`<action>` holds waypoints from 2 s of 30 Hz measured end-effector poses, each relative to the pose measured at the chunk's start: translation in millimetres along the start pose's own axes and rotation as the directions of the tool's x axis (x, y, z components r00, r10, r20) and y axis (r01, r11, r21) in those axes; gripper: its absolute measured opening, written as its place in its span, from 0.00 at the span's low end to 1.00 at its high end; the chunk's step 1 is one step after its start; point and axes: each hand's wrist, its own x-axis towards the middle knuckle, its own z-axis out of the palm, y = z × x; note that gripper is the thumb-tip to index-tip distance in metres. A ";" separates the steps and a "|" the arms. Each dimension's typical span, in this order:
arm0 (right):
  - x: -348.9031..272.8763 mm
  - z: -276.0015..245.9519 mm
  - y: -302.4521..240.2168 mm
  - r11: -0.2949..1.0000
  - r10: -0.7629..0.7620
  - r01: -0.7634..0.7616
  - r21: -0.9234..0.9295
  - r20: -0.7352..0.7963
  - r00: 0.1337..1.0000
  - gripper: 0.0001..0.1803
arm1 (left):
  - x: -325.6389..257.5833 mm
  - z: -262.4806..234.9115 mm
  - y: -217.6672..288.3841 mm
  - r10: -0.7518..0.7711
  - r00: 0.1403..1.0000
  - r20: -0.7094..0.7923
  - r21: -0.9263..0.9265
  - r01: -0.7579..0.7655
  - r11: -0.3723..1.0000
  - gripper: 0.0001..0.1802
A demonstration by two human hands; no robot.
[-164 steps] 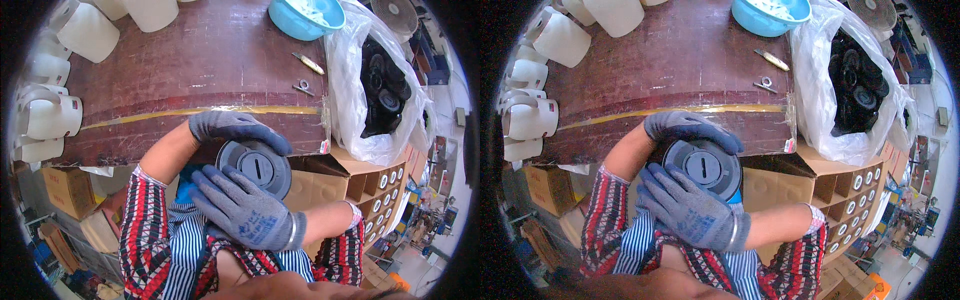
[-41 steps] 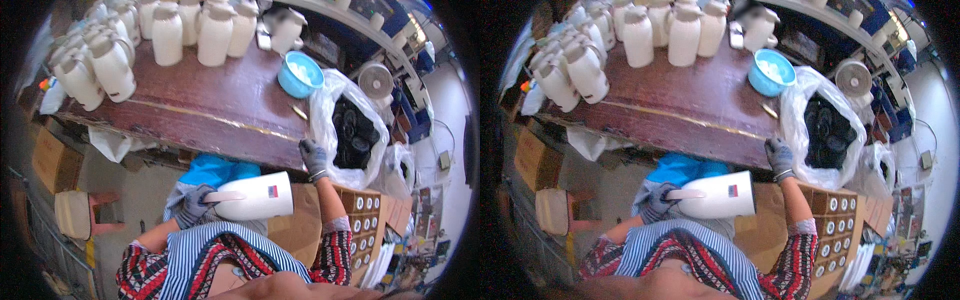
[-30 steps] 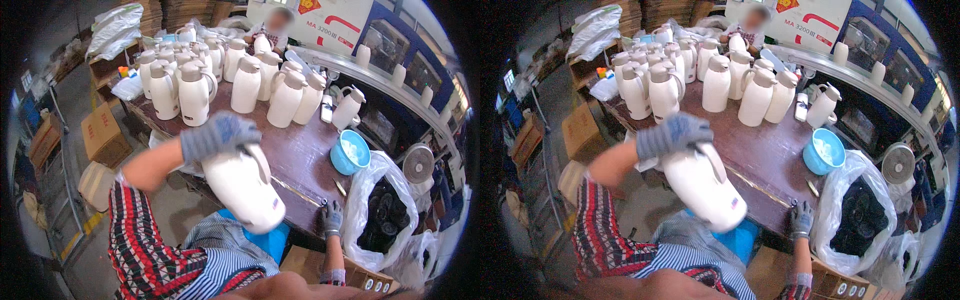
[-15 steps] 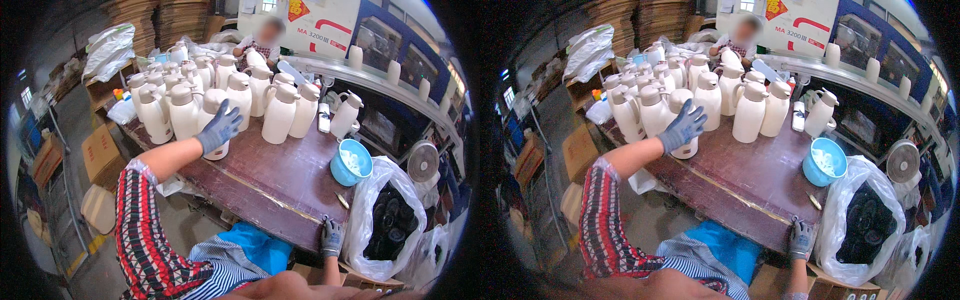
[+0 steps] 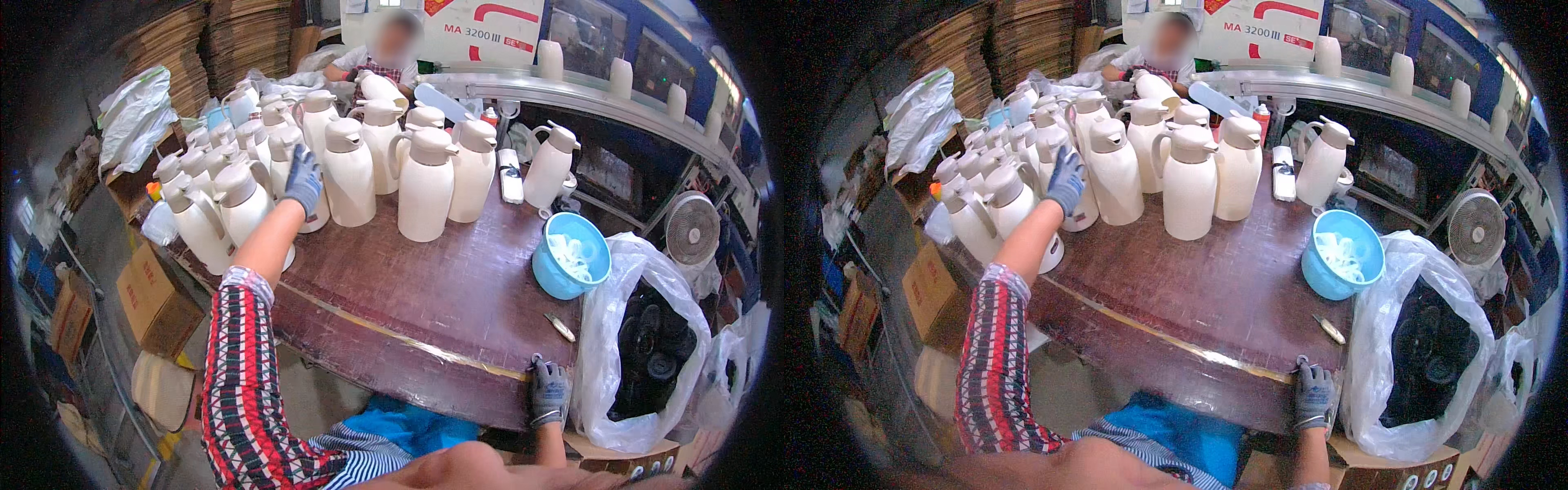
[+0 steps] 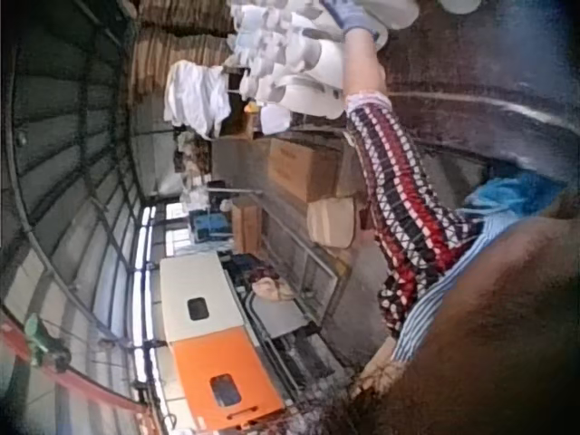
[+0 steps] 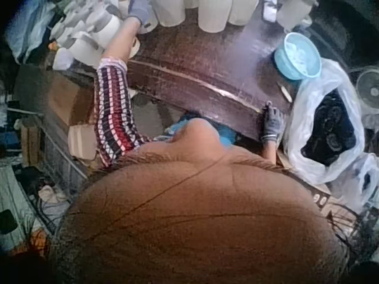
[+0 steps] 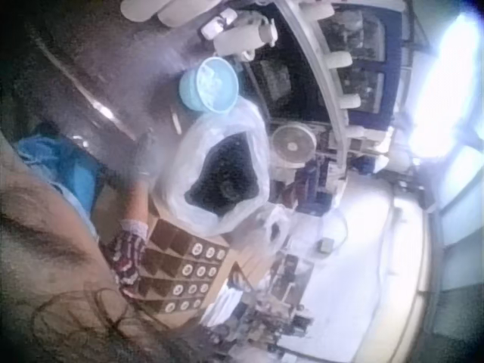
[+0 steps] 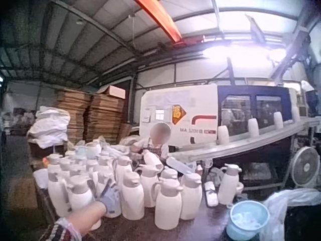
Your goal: The person assembles thermos bottles by inserting a metal liner into a white plastic shell, then placing a black lid on top. The person repeats this process for multiple units, placing finished bottles on a nearby table.
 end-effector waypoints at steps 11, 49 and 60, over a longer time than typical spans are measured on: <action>33.9 1.8 -25.2 0.981 0.125 -0.086 0.175 -0.226 0.966 0.34 | 102.0 -3.3 -53.5 -0.246 0.962 -0.116 -0.836 0.040 0.548 0.52; -269.1 -317.5 35.2 0.731 0.676 -0.683 -0.014 -0.130 0.726 0.23 | -286.0 -152.3 195.8 0.296 0.923 -0.247 -0.448 0.162 -0.879 0.34; -610.3 -283.8 124.8 0.120 0.986 -0.923 -0.366 0.150 0.069 0.45 | -313.5 -212.2 193.3 0.247 0.926 -0.286 -0.481 0.085 -0.873 0.30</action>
